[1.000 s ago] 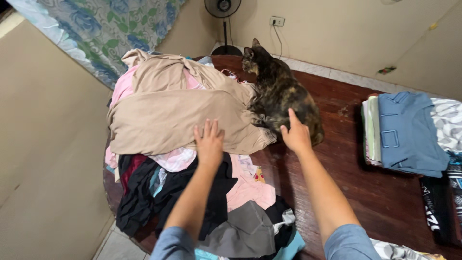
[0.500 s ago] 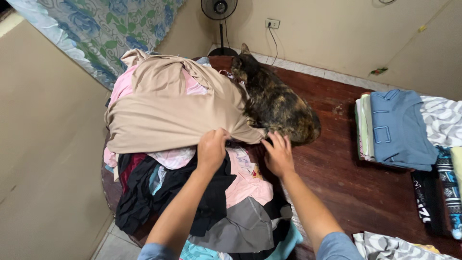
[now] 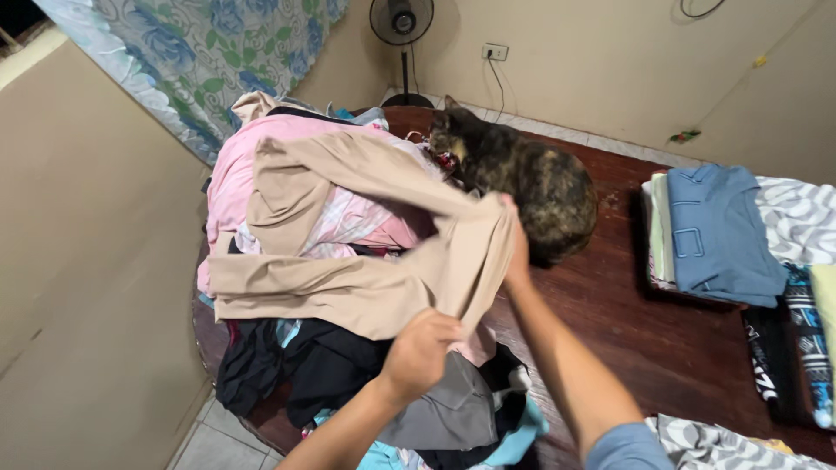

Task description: The person folds items of clothing including shorts and underwear on a wooden table, placing them into separate piles.

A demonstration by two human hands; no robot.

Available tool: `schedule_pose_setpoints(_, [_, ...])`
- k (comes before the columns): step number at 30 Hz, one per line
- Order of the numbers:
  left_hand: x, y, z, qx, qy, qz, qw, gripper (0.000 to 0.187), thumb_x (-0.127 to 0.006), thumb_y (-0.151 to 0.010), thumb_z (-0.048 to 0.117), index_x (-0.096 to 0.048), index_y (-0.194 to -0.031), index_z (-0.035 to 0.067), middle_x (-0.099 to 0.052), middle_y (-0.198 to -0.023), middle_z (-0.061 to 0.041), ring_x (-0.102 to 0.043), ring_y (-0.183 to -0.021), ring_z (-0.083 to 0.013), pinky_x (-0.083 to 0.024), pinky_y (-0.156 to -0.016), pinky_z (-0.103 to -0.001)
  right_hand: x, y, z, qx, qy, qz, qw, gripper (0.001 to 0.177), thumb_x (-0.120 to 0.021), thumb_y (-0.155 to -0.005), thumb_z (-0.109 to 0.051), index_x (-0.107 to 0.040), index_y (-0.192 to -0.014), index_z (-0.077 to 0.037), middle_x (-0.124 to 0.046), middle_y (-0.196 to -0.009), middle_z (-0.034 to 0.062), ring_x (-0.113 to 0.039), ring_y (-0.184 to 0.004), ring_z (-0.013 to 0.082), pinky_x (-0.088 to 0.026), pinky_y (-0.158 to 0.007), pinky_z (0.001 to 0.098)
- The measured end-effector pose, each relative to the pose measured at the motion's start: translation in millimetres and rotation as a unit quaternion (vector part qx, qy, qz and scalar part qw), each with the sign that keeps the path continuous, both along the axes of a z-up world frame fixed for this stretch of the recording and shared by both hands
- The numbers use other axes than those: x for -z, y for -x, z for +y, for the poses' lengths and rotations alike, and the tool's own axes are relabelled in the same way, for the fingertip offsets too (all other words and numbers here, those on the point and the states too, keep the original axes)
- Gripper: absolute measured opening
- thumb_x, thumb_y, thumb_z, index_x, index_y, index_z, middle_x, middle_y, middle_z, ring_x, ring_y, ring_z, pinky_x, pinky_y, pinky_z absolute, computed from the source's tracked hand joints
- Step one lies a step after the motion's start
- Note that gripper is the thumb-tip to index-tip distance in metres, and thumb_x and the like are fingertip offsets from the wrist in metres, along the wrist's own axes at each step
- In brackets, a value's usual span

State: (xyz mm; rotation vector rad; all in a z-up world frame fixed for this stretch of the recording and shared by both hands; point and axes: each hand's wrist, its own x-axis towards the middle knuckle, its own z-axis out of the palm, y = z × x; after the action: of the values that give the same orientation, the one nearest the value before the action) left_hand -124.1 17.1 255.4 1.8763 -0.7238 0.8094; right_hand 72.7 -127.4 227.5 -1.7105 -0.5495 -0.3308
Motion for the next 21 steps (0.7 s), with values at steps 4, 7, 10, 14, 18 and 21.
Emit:
schedule_pose_setpoints(4, [25.2,12.2,0.1,-0.049,0.113,0.11,0.986,0.011,-0.062,-0.096,-0.005,-0.061,-0.104,0.003,-0.07,-0.102,-0.012,-0.07,-0.091,-0.0283,-0.058,-0.08,-0.038,-66.4,10.4,-26.0,-0.095,-0.019,-0.031,0.995,0.07,-0.074,-0.083,-0.02,-0.05,-0.147,-0.006,-0.051,-0.152,0.0135,-0.045,-0.145,0.0277,-0.035,-0.123,0.0411])
schedule_pose_setpoints(7, [57.4,17.2,4.9,-0.077,0.184,0.273,0.941,0.005,-0.065,-0.1,0.005,-0.066,-0.1,0.0,-0.07,-0.087,-0.013,-0.067,-0.077,-0.0236,-0.055,-0.069,-0.036,-97.4,43.7,-35.6,-0.181,0.011,-0.055,0.982,0.073,-0.075,-0.083,-0.022,-0.048,-0.149,-0.005,-0.051,-0.153,0.0139,-0.047,-0.145,0.0271,-0.035,-0.123,0.0403])
schedule_pose_setpoints(10, [81.0,26.8,13.8,-0.213,0.158,0.169,0.949,0.02,-0.062,-0.102,0.011,-0.065,-0.099,-0.008,-0.066,-0.083,-0.02,-0.062,-0.073,-0.0275,-0.051,-0.067,-0.039,-109.8,79.7,-37.1,-0.255,0.051,-0.062,0.964,0.077,-0.076,-0.084,-0.023,-0.045,-0.152,-0.003,-0.05,-0.154,0.0143,-0.048,-0.145,0.0264,-0.036,-0.123,0.0395])
schedule_pose_setpoints(14, [106.4,61.8,30.0,-0.282,0.342,0.056,0.894,0.032,-0.049,-0.108,0.016,-0.068,-0.087,-0.001,-0.064,-0.07,-0.003,-0.056,-0.064,-0.012,-0.044,-0.061,-0.027,-81.5,129.2,-43.2,-0.321,0.043,0.022,0.946,0.08,-0.075,-0.088,-0.022,-0.04,-0.157,-0.001,-0.046,-0.161,0.0172,-0.045,-0.149,0.0275,-0.034,-0.126,0.0401])
schedule_pose_setpoints(18, [93.1,85.8,35.6,-0.236,0.379,0.152,0.882,0.047,-0.051,-0.114,0.018,-0.051,-0.071,0.001,-0.056,-0.061,-0.005,-0.045,-0.052,-0.0102,-0.038,-0.055,-0.026,-13.4,173.7,-64.8,-0.284,0.134,0.087,0.946,0.081,-0.076,-0.083,-0.015,-0.039,-0.154,-0.001,-0.047,-0.159,0.0167,-0.044,-0.147,0.0286,-0.032,-0.121,0.0404])
schedule_pose_setpoints(21, [57.0,86.0,22.8,-0.314,0.259,0.199,0.891,0.024,-0.06,-0.102,0.02,-0.065,-0.095,-0.003,-0.062,-0.077,-0.011,-0.058,-0.073,-0.0161,-0.048,-0.068,-0.03,34.7,199.2,-74.5,-0.27,0.095,0.125,0.95,0.068,-0.073,-0.082,-0.007,-0.05,-0.146,0.0,-0.049,-0.156,0.019,-0.043,-0.147,0.03,-0.031,-0.12,0.0414])
